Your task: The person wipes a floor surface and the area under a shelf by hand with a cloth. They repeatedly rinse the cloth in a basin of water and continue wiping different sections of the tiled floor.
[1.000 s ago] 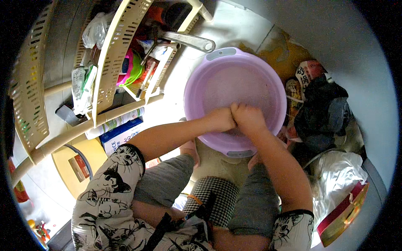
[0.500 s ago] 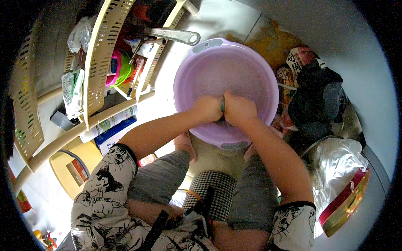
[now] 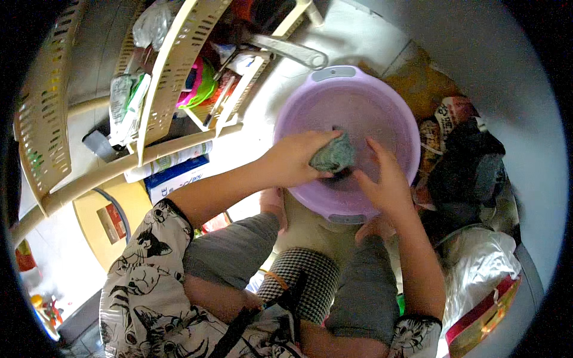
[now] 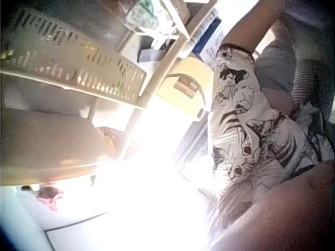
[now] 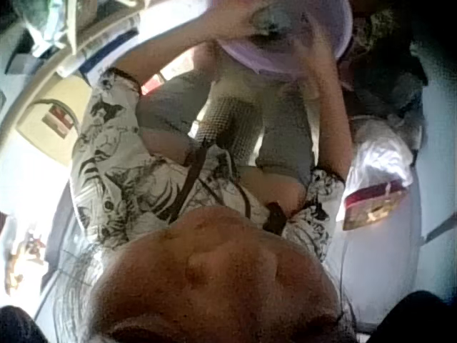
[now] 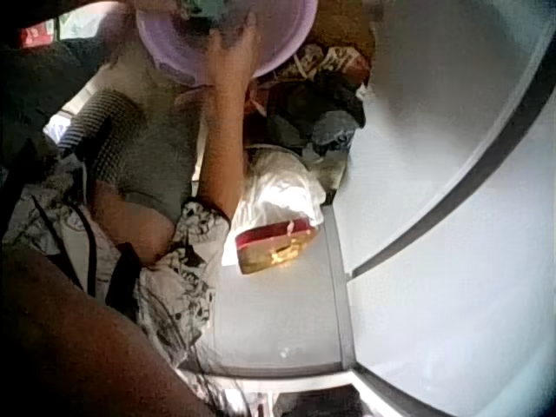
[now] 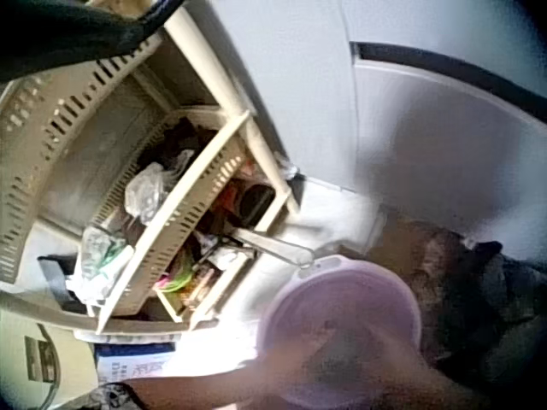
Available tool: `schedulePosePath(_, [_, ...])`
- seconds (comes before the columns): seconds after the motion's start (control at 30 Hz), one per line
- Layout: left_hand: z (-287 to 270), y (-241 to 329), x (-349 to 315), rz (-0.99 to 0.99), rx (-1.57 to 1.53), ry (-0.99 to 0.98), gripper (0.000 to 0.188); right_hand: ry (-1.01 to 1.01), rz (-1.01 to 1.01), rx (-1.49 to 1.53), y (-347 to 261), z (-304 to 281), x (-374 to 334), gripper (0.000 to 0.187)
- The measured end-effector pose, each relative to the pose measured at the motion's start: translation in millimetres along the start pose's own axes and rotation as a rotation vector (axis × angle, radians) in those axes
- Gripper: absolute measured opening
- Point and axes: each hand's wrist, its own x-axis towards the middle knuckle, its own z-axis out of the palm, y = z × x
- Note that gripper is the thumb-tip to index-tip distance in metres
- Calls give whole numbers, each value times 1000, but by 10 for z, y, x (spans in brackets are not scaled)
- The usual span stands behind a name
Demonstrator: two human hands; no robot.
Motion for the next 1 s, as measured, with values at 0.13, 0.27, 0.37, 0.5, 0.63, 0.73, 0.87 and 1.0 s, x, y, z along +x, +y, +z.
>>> schedulePosePath(0.13, [3,150,-113,218,177,230,81,-102,390,1537,-386,10,-89,60])
schedulePosePath(0.27, [247,356,-74,376,-29,313,71,-137,584,2023,-612,-87,-77,58])
schedulePosePath(0.37, [318,460,37,179,-440,255,56,-62,684,2092,-572,-112,-82,58])
schedulePosePath(0.5, [444,274,282,99,-467,151,36,151,1091,1783,-601,-90,22,47])
schedulePosePath(0.63, [74,426,447,109,-5,-161,32,191,983,1799,-397,68,-60,50])
schedulePosePath(0.73, [-449,331,484,-56,287,185,28,226,798,1846,-458,119,6,51])
schedulePosePath(0.87, [-725,-262,862,229,710,821,35,221,878,1849,-443,68,-23,50])
schedulePosePath(1.0, [-837,-409,910,32,806,442,28,186,898,1829,-489,66,-94,49])
